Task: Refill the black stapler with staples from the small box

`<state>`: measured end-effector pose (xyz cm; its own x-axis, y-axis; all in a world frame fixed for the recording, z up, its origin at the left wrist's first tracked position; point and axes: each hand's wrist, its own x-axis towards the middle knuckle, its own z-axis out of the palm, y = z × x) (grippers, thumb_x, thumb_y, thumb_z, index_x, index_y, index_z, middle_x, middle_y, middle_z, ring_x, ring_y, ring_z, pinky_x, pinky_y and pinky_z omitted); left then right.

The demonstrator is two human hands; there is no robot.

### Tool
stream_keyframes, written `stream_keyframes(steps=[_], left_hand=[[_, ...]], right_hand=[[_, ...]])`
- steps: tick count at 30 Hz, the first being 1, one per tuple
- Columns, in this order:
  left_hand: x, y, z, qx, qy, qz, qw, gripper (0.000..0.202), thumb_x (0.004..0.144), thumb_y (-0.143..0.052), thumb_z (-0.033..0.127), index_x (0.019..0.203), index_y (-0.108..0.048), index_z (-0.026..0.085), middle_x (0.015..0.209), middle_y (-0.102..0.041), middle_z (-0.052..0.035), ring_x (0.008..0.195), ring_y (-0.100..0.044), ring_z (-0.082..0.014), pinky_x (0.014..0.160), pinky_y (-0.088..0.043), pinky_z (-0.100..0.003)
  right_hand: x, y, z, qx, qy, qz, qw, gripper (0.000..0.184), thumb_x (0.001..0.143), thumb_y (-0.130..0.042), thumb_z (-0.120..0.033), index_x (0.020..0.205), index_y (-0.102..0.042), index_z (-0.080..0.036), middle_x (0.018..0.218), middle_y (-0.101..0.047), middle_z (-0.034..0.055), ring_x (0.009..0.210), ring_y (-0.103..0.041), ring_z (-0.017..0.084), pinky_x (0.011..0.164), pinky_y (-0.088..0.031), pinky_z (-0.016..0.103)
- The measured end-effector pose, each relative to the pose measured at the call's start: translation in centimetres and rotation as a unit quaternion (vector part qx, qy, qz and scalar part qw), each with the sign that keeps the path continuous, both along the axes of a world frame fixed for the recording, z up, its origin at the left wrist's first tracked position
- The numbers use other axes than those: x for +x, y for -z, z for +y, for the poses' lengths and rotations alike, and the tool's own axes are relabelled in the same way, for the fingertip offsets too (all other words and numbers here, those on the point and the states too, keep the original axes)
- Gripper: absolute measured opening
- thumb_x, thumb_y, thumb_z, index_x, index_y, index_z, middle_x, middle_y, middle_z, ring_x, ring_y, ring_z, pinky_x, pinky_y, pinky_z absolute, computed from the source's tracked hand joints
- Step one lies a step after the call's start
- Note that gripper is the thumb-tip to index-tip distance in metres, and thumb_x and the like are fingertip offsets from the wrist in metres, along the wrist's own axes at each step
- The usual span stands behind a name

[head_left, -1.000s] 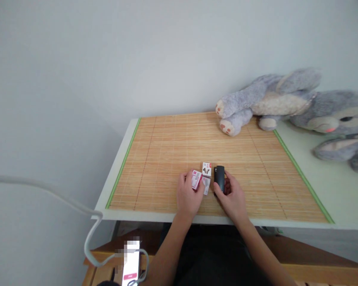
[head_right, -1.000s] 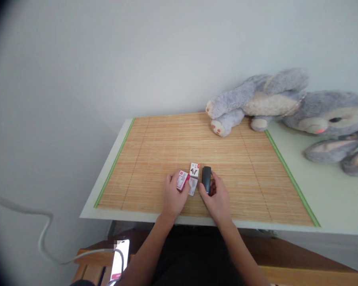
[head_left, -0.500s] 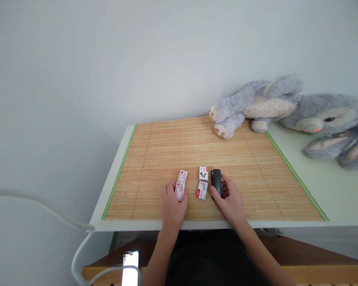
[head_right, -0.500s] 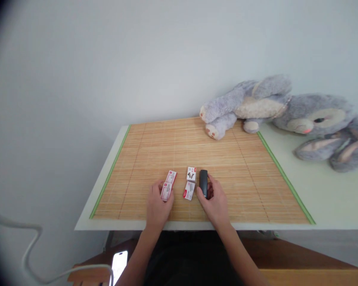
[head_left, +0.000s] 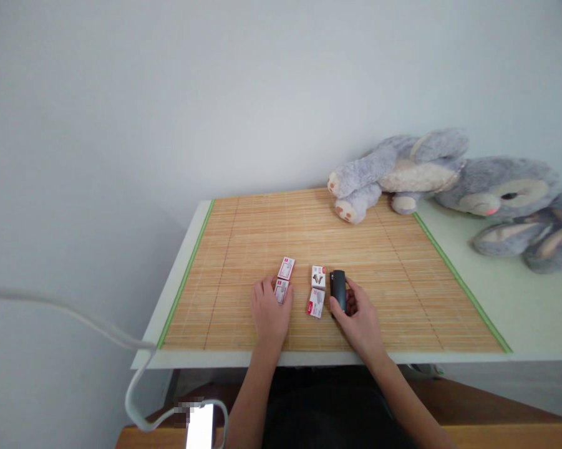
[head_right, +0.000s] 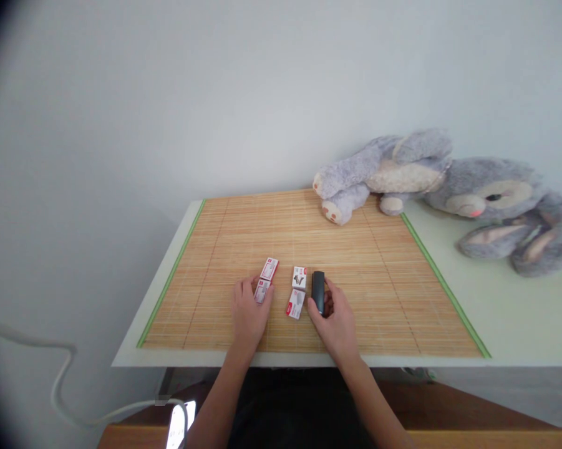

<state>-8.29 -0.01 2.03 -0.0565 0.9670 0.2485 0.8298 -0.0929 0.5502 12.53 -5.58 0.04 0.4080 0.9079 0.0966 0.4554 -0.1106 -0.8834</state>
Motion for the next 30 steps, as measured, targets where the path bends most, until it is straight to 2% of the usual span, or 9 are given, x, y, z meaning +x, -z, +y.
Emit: stream_keyframes(steps=[3, 6, 8, 11, 14, 20, 23, 26, 30], left_hand=[[1.6, -1.0, -1.4, 0.016, 0.055, 0.001, 0.998, 0.032, 0.102, -0.058, 0.034, 0.133, -0.062, 0.024, 0.131, -0.059, -0.014, 0.124, -0.055, -0.0318, 0.109, -0.043, -0.051], [3.9, -1.8, -2.8, 0.008, 0.145, 0.008, 0.989, 0.024, 0.103, -0.058, 0.031, 0.124, -0.07, 0.033, 0.121, -0.065, -0.0067, 0.115, -0.059, -0.0264, 0.103, -0.047, -0.044], [5.1, -1.9, -2.9, 0.001, 0.165, 0.016, 0.986, 0.026, 0.103, -0.058, 0.032, 0.126, -0.069, 0.035, 0.118, -0.066, -0.0052, 0.112, -0.06, -0.0261, 0.1, -0.048, -0.044], [5.8, -1.7, -2.1, -0.004, 0.152, 0.029, 0.988, 0.037, 0.098, -0.066, 0.038, 0.135, -0.065, 0.033, 0.121, -0.065, -0.0071, 0.114, -0.057, -0.0295, 0.099, -0.046, -0.048], [5.5, -1.3, -1.2, -0.003, 0.136, 0.039, 0.99, 0.052, 0.092, -0.075, 0.038, 0.141, -0.061, 0.032, 0.125, -0.063, -0.0078, 0.118, -0.056, -0.0312, 0.101, -0.045, -0.05], [3.8, -0.6, -0.9, 0.004, 0.087, 0.048, 0.995, 0.036, 0.094, -0.07, 0.035, 0.13, -0.066, 0.03, 0.124, -0.065, -0.008, 0.117, -0.057, -0.0314, 0.102, -0.044, -0.052], [2.7, -0.2, -0.3, 0.012, 0.067, 0.047, 0.997, 0.042, 0.095, -0.069, 0.036, 0.135, -0.064, 0.028, 0.132, -0.063, -0.011, 0.122, -0.055, -0.0339, 0.106, -0.043, -0.056], [1.9, 0.0, 0.6, 0.022, 0.079, 0.041, 0.996, 0.057, 0.094, -0.07, 0.035, 0.149, -0.053, 0.029, 0.148, -0.055, -0.0115, 0.135, -0.05, -0.0336, 0.114, -0.04, -0.055], [1.7, 0.3, 2.0, 0.028, 0.131, 0.034, 0.99, 0.072, 0.093, -0.073, 0.038, 0.158, -0.041, 0.033, 0.163, -0.045, -0.0059, 0.148, -0.042, -0.0286, 0.124, -0.036, -0.049]], right_hand=[[0.0, -0.1, 0.0, 0.002, -0.003, 0.003, 1.0, 0.064, 0.092, -0.068, -0.054, 0.146, -0.057, -0.022, 0.097, -0.067, 0.0058, 0.074, -0.06, 0.022, 0.065, -0.053, 0.037], [0.0, -0.2, 0.0, 0.003, -0.004, 0.004, 1.0, 0.063, 0.093, -0.068, -0.052, 0.147, -0.057, -0.022, 0.097, -0.067, 0.0052, 0.074, -0.06, 0.022, 0.066, -0.054, 0.037], [0.0, -0.1, 0.0, 0.005, -0.004, 0.003, 1.0, 0.062, 0.093, -0.068, -0.051, 0.147, -0.056, -0.022, 0.095, -0.066, 0.0045, 0.074, -0.06, 0.021, 0.066, -0.054, 0.037], [0.0, -0.1, 0.0, 0.006, -0.005, 0.002, 1.0, 0.062, 0.094, -0.068, -0.052, 0.147, -0.056, -0.022, 0.095, -0.066, 0.0043, 0.073, -0.059, 0.021, 0.065, -0.053, 0.036], [0.1, -0.1, 0.0, 0.006, -0.005, 0.001, 1.0, 0.062, 0.093, -0.069, -0.052, 0.147, -0.056, -0.023, 0.096, -0.065, 0.0044, 0.074, -0.059, 0.021, 0.065, -0.054, 0.037], [0.1, -0.1, 0.0, 0.001, -0.005, 0.007, 1.0, 0.062, 0.093, -0.069, -0.05, 0.147, -0.056, -0.023, 0.095, -0.066, 0.0044, 0.074, -0.06, 0.022, 0.066, -0.053, 0.037], [0.1, 0.1, -0.1, -0.002, -0.002, 0.009, 1.0, 0.061, 0.093, -0.069, -0.051, 0.146, -0.057, -0.023, 0.096, -0.067, 0.0047, 0.073, -0.06, 0.022, 0.066, -0.054, 0.037], [0.1, 0.2, -0.1, -0.002, 0.001, 0.011, 1.0, 0.062, 0.093, -0.068, -0.052, 0.146, -0.057, -0.022, 0.096, -0.067, 0.005, 0.074, -0.061, 0.022, 0.066, -0.054, 0.037], [0.1, 0.3, 0.0, -0.002, 0.0, 0.016, 1.0, 0.062, 0.092, -0.069, -0.051, 0.146, -0.057, -0.022, 0.095, -0.067, 0.0049, 0.074, -0.061, 0.022, 0.065, -0.054, 0.037]])
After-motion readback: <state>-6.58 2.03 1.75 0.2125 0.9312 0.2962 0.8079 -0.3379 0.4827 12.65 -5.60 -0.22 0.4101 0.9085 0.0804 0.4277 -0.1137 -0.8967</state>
